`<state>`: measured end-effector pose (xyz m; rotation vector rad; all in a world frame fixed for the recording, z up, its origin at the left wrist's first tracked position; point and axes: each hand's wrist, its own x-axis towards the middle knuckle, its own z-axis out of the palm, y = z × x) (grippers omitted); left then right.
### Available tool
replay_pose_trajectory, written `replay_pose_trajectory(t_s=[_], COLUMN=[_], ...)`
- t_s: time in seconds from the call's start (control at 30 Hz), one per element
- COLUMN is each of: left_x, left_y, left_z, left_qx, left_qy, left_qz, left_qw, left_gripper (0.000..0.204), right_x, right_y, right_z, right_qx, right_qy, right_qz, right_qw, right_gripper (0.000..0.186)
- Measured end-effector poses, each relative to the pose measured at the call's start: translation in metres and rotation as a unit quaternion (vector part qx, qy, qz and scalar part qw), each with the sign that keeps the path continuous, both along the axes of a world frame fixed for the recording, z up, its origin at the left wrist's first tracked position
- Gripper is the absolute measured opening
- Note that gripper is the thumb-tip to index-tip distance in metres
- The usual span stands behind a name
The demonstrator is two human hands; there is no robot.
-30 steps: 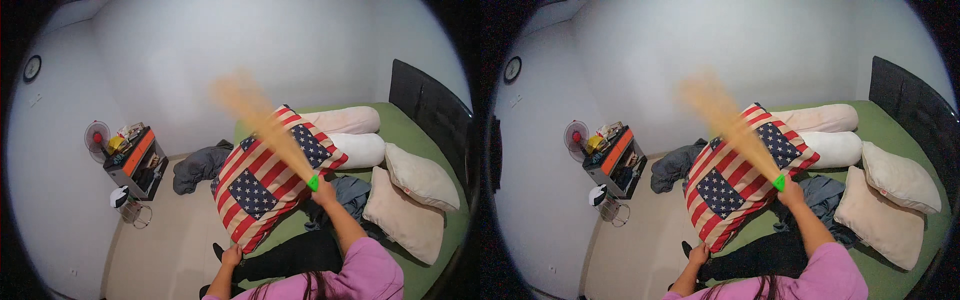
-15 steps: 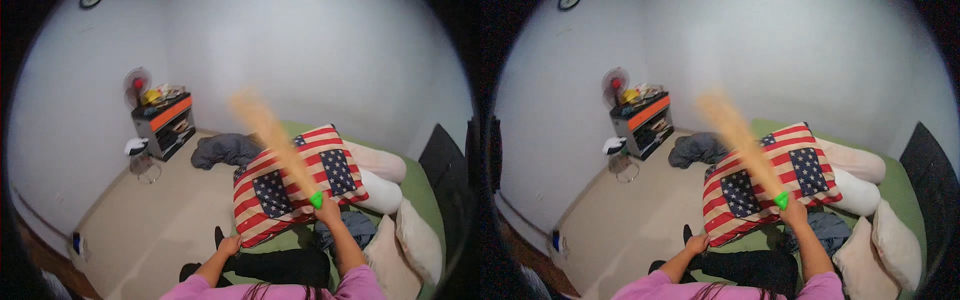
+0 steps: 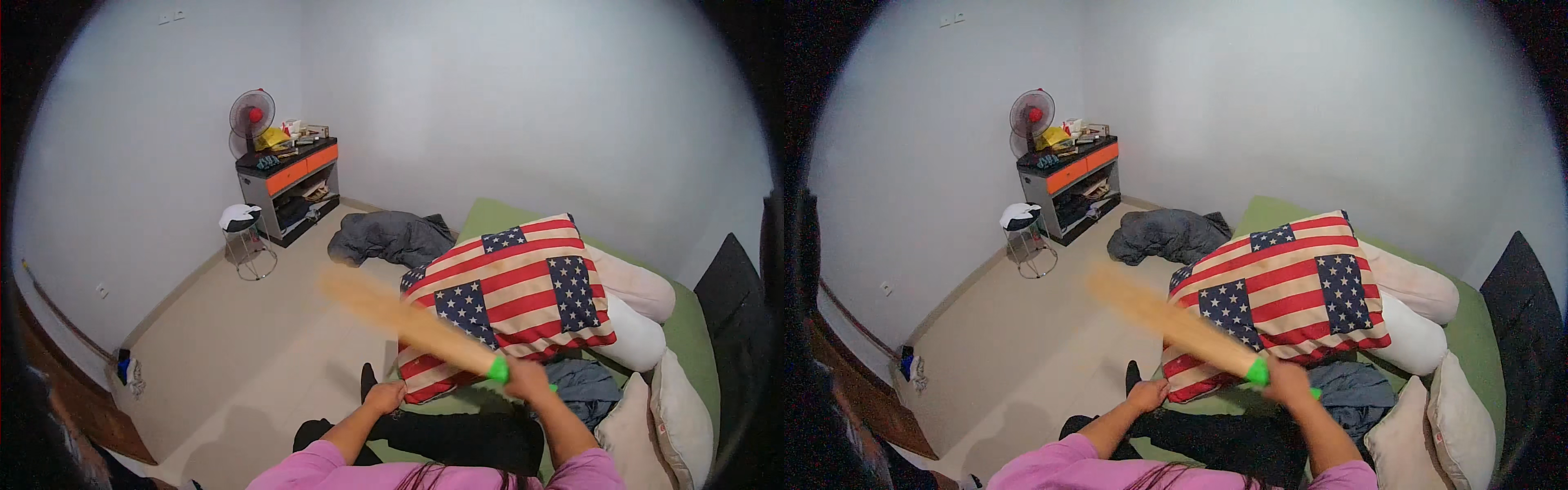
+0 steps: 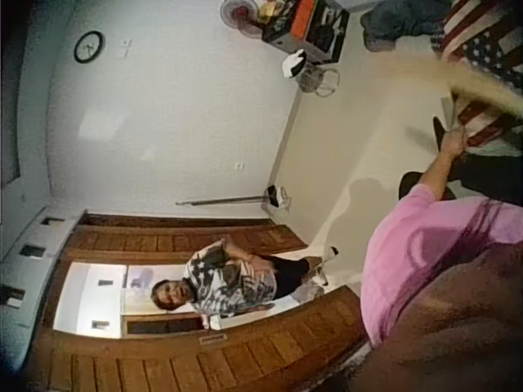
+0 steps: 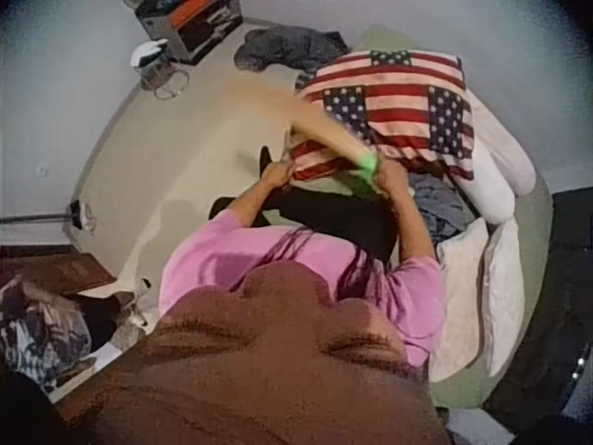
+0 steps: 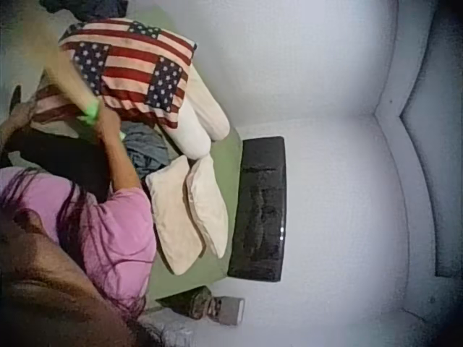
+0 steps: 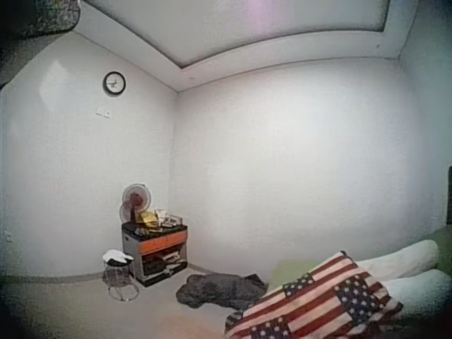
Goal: The person sits on a bed and uses a broom to repeatedly hit several pillows, including a US flag pillow and two cylindrical body pillows, to remove dust. The person then picks up a grey pillowcase and folds it.
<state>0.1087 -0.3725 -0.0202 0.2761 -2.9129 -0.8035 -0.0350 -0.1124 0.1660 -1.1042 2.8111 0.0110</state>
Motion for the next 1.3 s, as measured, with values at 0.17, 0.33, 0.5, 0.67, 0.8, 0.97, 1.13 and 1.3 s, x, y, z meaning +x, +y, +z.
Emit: replay_pose_trajectory(t_s=[0.17,0.33,0.5,0.67,0.8,0.97,1.13,1.3], left_x=[-0.004,-0.003,-0.008,0.0,-0.001,-0.004,-0.007,0.001], left_y=[0.003,0.0,0.007,-0.001,0.004,0.003,0.0,0.003], left_z=[0.006,0.0,0.004,0.005,0.007,0.012,-0.006,0.0], left_qx=[-0.003,0.014,0.017,0.006,0.029,0.022,0.005,0.034], left_qy=[-0.008,0.001,0.006,-0.034,0.011,-0.018,0.011,0.016], left_qz=[-0.009,-0.003,-0.01,-0.009,-0.003,-0.012,-0.001,0.003], left_qw=[1.0,1.0,1.0,0.999,1.0,1.0,1.0,0.999], left_gripper=[0.025,0.028,0.025,0.024,0.024,0.024,0.023,0.023], right_x=[-0.074,-0.083,0.001,0.003,-0.046,-0.044,0.006,-0.024], right_y=[0.021,-0.008,-0.027,-0.034,-0.019,-0.02,-0.031,-0.009], right_z=[0.012,0.001,-0.011,0.008,0.022,0.0,-0.018,-0.006], right_qx=[-0.199,-0.15,0.092,0.034,-0.156,-0.134,0.1,-0.094], right_qy=[0.094,0.074,-0.026,0.018,0.047,0.006,-0.039,0.006], right_qz=[-0.303,-0.293,0.064,0.079,-0.18,-0.251,0.081,-0.076], right_qw=[0.927,0.941,0.993,0.996,0.97,0.959,0.991,0.993], right_gripper=[0.051,0.072,0.071,0.06,0.041,0.043,0.046,0.04])
